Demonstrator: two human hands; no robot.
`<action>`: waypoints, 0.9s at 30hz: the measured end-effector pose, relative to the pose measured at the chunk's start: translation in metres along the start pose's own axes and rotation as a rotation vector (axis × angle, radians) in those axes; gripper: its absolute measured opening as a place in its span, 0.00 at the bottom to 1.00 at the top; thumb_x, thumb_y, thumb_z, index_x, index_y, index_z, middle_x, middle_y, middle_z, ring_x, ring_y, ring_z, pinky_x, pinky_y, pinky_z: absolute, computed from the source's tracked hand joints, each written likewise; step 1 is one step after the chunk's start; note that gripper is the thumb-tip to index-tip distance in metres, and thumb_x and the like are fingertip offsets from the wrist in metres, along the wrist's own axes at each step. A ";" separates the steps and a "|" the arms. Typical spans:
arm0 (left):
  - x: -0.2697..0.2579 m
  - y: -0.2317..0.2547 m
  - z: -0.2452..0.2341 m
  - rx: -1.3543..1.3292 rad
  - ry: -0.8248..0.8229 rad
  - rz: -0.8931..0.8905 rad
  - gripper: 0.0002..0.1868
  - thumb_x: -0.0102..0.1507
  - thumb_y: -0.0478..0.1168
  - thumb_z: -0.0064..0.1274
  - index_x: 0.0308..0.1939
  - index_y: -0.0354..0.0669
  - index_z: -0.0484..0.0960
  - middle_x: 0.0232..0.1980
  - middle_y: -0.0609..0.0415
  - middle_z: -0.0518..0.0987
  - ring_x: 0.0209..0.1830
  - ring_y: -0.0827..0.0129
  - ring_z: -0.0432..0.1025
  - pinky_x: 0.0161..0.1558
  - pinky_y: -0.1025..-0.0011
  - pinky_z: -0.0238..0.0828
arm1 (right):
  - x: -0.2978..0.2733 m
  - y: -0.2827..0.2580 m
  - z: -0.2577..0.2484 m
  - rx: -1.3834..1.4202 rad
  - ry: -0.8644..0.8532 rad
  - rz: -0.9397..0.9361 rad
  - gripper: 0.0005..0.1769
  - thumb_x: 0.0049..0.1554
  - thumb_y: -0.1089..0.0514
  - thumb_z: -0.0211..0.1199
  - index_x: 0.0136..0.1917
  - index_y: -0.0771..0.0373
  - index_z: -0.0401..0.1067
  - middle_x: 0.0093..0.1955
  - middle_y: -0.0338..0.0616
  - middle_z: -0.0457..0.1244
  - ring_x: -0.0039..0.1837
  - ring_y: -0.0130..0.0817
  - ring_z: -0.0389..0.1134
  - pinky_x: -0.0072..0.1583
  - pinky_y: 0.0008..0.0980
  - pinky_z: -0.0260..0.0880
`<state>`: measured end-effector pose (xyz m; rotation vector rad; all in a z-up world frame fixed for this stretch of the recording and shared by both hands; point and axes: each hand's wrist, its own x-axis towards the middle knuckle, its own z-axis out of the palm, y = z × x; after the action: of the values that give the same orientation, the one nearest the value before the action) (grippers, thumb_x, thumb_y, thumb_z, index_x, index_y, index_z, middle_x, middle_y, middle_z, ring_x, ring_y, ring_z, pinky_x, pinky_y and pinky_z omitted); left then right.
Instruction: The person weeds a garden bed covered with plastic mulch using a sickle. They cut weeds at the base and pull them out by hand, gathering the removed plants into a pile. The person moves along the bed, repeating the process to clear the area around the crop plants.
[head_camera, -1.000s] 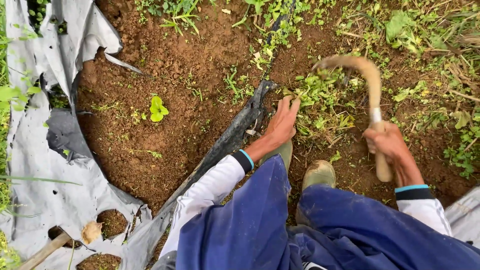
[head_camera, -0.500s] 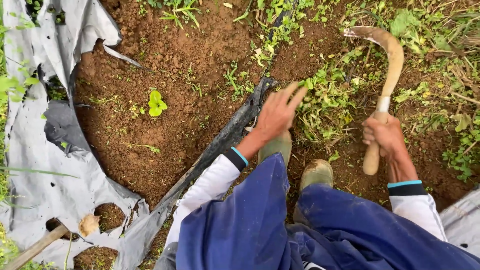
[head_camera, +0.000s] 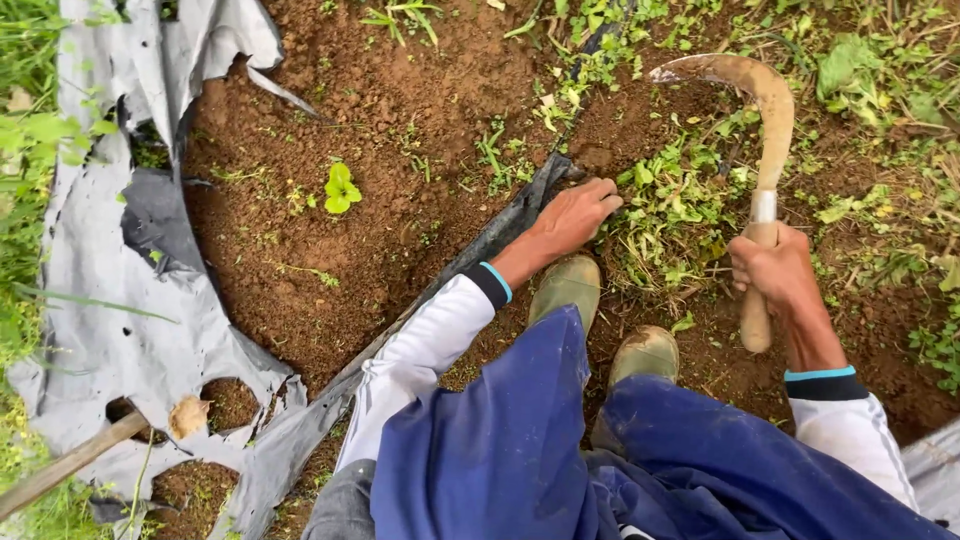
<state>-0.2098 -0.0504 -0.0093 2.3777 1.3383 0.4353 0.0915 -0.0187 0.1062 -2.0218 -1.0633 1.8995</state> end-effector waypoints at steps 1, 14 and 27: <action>-0.003 0.005 -0.011 0.007 0.004 -0.011 0.20 0.54 0.13 0.43 0.43 0.36 0.76 0.38 0.51 0.67 0.35 0.61 0.63 0.30 0.62 0.63 | -0.004 -0.011 0.005 -0.006 -0.011 -0.006 0.05 0.64 0.67 0.56 0.53 0.62 0.63 0.37 0.39 0.59 0.33 0.29 0.57 0.34 0.30 0.62; -0.068 -0.066 -0.131 0.708 0.199 -0.355 0.17 0.63 0.27 0.56 0.57 0.35 0.79 0.46 0.45 0.78 0.41 0.64 0.73 0.38 0.71 0.78 | -0.013 -0.063 0.056 -0.205 -0.136 -0.137 0.04 0.63 0.67 0.59 0.49 0.63 0.64 0.37 0.44 0.59 0.34 0.35 0.58 0.36 0.37 0.65; -0.061 -0.012 -0.154 -0.386 0.379 -0.753 0.05 0.62 0.26 0.57 0.39 0.37 0.86 0.44 0.42 0.87 0.43 0.58 0.84 0.49 0.64 0.86 | -0.011 -0.046 0.043 -0.167 -0.089 -0.137 0.04 0.62 0.68 0.59 0.48 0.63 0.65 0.35 0.44 0.60 0.32 0.36 0.59 0.36 0.38 0.65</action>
<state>-0.3173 -0.0711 0.1152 1.3835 1.9638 0.8340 0.0352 -0.0062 0.1343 -1.9056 -1.3887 1.9027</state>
